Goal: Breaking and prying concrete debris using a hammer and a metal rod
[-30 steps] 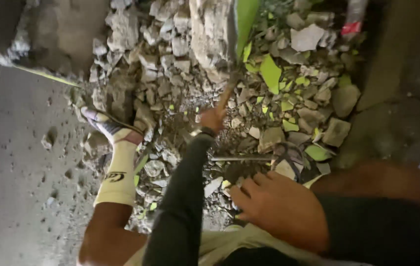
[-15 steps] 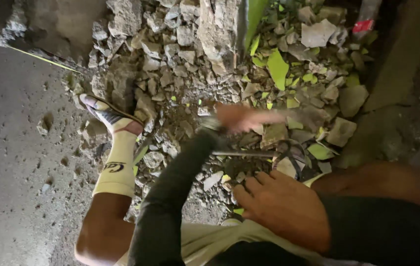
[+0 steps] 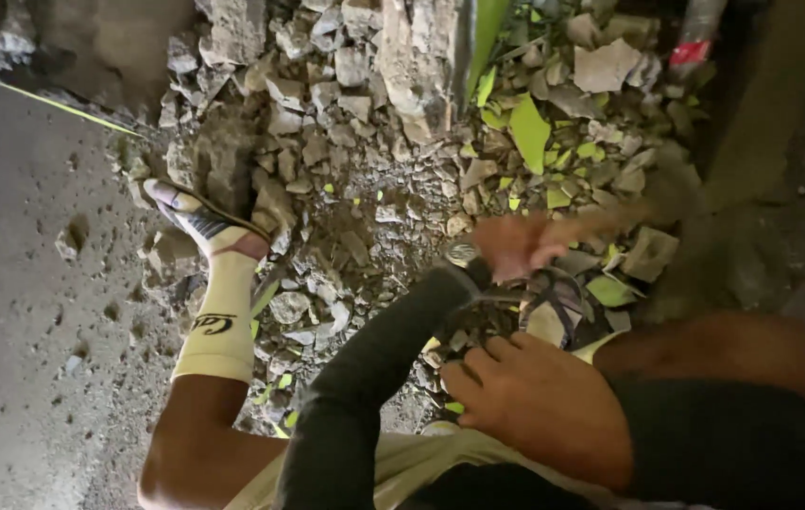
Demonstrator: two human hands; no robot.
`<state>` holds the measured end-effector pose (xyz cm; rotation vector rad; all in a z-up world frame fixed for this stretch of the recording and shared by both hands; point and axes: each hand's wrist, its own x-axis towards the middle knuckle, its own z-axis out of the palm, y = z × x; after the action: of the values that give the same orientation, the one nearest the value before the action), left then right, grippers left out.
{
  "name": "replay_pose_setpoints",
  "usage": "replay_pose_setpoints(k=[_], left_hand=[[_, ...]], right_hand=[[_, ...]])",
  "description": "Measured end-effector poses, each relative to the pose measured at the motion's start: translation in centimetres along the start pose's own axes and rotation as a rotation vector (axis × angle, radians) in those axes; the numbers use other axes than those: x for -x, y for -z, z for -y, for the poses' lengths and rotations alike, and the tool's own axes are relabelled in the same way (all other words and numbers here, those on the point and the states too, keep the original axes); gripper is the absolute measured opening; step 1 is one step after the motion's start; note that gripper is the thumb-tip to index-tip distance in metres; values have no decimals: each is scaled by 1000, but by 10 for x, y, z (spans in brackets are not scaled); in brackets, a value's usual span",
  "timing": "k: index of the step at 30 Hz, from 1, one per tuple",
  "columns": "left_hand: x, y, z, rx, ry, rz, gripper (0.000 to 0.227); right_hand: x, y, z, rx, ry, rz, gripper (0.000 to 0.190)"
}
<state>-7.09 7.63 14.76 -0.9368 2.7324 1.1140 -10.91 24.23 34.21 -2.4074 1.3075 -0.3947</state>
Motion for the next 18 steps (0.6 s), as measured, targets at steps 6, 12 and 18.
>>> replay_pose_setpoints(k=[6,12,18], left_hand=[[23,-19,194,-598,297,1328,36],[2,-44,202,-224,539,-200,58],[10,39,5,110,230,69,52]], right_hand=[[4,3,-6,47,-36,128,38],[9,13,-4,-60,-28,25,35],[-2,5,2,-17,18,34,37]])
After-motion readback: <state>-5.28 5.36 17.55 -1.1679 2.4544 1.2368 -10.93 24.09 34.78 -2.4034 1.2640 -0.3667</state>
